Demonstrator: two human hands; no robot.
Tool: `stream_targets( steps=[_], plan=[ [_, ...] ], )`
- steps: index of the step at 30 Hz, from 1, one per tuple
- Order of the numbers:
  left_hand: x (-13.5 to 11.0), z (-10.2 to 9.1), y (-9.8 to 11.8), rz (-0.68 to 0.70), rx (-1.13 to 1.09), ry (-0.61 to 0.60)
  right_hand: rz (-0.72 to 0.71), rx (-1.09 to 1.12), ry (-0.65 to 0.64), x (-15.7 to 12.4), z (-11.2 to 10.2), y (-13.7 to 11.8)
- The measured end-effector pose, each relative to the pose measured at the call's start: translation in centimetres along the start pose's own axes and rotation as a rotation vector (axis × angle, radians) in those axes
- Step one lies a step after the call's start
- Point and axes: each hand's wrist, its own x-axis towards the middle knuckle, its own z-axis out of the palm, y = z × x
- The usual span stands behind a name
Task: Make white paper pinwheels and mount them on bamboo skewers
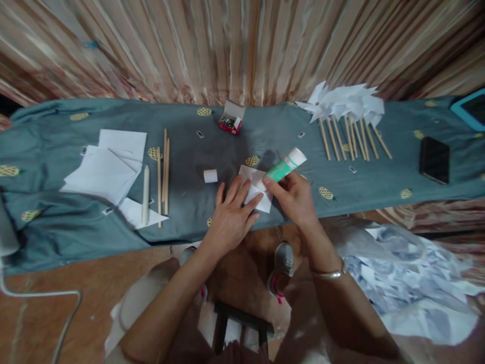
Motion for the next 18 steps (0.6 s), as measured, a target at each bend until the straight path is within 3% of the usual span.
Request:
stream_targets(
  steps=[8,18],
  plan=[
    [0.09,0.01,0.31,-0.017,-0.018,-0.006,-0.141,-0.464,0.031,-0.01,-0.16,-0.78],
    [0.1,0.09,0.36,-0.022,-0.065,0.011,-0.216,-0.578,0.053,-0.06,0.26,-0.4]
  ],
)
